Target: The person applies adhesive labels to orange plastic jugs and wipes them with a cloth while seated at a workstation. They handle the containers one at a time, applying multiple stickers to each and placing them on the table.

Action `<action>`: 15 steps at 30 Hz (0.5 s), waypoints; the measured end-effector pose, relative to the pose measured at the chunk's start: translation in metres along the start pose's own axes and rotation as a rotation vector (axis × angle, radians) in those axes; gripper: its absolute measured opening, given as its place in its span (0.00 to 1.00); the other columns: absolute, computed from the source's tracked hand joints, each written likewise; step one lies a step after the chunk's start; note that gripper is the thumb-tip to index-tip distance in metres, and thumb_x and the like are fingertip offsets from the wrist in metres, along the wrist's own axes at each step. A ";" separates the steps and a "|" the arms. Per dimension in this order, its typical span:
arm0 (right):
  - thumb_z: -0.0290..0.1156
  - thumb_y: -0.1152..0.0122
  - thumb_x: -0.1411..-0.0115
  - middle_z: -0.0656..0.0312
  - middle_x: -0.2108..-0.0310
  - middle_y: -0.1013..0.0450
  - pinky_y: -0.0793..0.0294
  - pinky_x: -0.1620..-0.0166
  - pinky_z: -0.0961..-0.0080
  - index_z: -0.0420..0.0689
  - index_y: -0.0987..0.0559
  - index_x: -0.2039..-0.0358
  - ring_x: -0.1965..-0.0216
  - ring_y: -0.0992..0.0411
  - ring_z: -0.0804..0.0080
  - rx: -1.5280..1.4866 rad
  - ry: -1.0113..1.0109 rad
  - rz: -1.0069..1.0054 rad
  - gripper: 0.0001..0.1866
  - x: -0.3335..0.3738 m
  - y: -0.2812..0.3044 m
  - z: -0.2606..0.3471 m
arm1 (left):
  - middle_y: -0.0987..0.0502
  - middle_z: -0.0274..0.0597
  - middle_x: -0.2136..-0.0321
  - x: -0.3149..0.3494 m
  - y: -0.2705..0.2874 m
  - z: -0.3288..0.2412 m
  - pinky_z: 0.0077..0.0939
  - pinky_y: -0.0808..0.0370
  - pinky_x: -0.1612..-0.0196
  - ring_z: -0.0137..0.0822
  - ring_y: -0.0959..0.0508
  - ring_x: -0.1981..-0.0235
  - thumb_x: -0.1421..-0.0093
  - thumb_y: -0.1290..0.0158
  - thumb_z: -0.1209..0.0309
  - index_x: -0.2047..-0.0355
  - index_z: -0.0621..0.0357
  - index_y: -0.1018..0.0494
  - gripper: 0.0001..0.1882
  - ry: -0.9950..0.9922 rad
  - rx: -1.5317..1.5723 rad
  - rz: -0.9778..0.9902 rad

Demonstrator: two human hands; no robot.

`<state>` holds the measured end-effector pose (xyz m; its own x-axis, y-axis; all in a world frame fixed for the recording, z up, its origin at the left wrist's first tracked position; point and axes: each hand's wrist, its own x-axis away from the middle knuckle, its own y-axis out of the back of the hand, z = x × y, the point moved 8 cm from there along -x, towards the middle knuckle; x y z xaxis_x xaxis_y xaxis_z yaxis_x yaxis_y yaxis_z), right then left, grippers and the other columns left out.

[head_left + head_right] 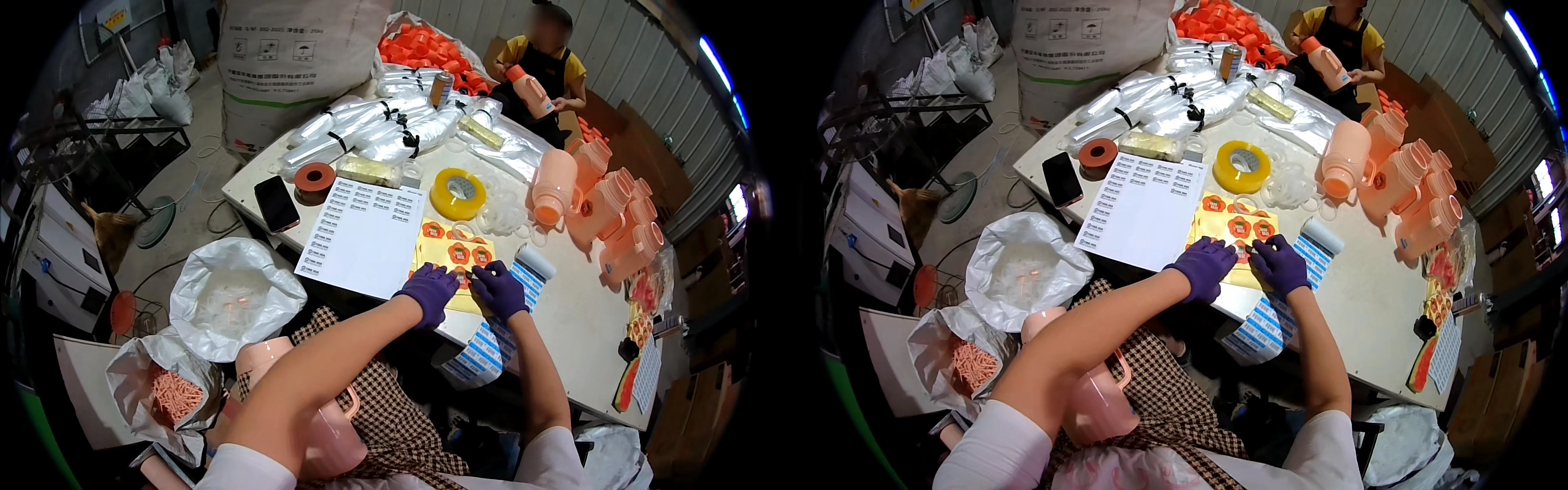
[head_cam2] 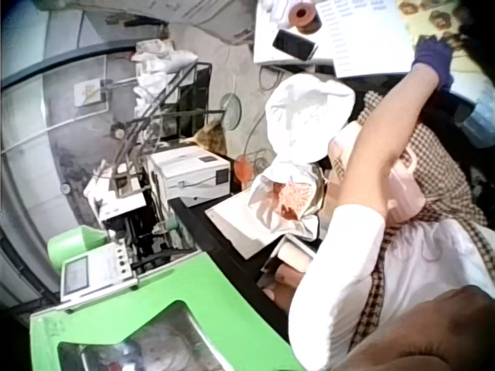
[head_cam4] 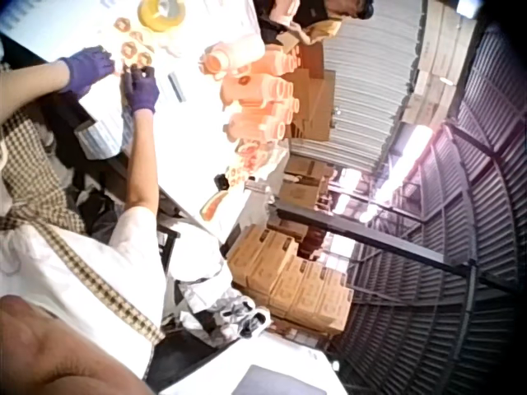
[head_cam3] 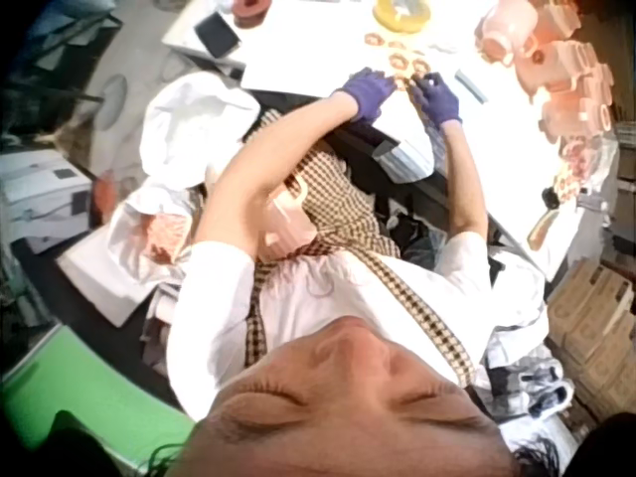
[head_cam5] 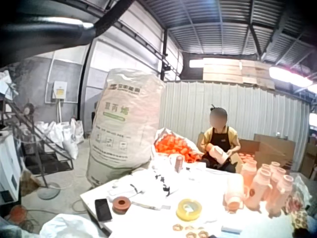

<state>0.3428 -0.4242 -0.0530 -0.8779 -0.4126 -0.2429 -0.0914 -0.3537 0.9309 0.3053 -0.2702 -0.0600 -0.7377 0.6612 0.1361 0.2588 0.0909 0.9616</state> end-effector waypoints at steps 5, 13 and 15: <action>0.47 0.43 0.36 0.61 0.57 0.26 0.21 0.64 0.64 0.59 0.20 0.48 0.64 0.22 0.60 0.143 -0.031 0.050 0.18 -0.010 -0.006 0.001 | 0.42 0.51 0.31 -0.008 -0.010 0.000 0.44 0.52 0.27 0.46 0.43 0.29 0.47 0.45 0.69 0.33 0.61 0.41 0.40 -0.053 -0.045 0.034; 0.48 0.46 0.34 0.54 0.58 0.24 0.24 0.59 0.63 0.51 0.22 0.47 0.66 0.23 0.62 -0.403 -0.456 0.377 0.21 -0.051 -0.051 -0.027 | 0.39 0.51 0.33 0.004 -0.016 0.015 0.43 0.48 0.29 0.47 0.39 0.31 0.50 0.40 0.67 0.35 0.58 0.38 0.41 -0.020 -0.085 -0.051; 0.38 0.47 0.32 0.62 0.67 0.25 0.29 0.71 0.76 0.47 0.22 0.53 0.75 0.29 0.75 -0.618 -0.584 -0.390 0.13 -0.001 0.019 -0.249 | 0.35 0.48 0.35 -0.051 0.013 -0.060 0.44 0.47 0.30 0.45 0.36 0.34 0.51 0.39 0.66 0.36 0.56 0.36 0.40 -0.220 -0.090 -0.142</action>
<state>0.4590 -0.6400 -0.1028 -0.9504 0.2567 -0.1759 -0.3099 -0.8312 0.4616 0.3091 -0.3474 -0.0400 -0.6069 0.7934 -0.0474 0.0990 0.1346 0.9859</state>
